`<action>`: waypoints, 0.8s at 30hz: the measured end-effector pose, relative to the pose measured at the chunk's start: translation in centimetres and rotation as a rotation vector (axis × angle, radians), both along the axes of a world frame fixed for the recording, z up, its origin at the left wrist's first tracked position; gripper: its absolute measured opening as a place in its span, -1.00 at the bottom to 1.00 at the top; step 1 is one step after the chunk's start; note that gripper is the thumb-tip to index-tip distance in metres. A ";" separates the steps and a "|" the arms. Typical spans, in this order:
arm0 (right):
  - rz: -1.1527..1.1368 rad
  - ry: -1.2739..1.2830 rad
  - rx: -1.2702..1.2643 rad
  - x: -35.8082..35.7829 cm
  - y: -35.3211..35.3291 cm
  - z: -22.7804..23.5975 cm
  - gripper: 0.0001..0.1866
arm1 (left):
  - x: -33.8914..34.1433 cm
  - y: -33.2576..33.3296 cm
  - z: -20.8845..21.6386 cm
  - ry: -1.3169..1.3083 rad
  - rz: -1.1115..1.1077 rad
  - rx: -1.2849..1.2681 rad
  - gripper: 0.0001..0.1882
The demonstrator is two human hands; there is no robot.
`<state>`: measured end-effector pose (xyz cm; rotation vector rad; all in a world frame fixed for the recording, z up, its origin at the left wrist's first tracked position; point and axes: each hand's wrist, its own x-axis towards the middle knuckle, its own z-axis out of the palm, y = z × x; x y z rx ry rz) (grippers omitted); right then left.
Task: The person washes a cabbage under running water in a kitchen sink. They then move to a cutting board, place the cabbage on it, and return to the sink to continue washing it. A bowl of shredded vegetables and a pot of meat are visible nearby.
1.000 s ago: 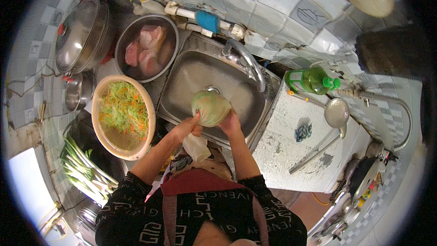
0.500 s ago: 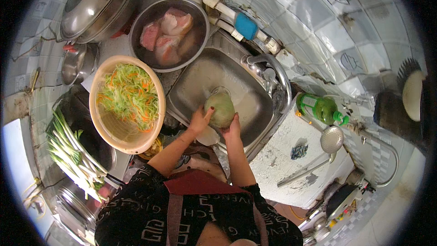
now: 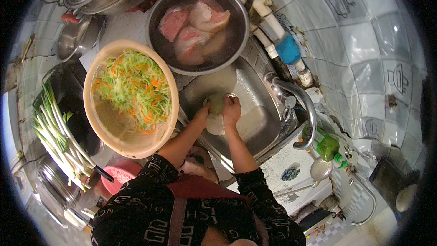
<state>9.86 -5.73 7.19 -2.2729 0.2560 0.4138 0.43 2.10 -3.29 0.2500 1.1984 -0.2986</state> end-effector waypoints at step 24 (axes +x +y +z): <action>0.726 -0.088 -0.694 3.0 6.0 -1.5 -0.44 | -0.2 -2.3 -1.5 0.071 -0.146 0.289 -0.36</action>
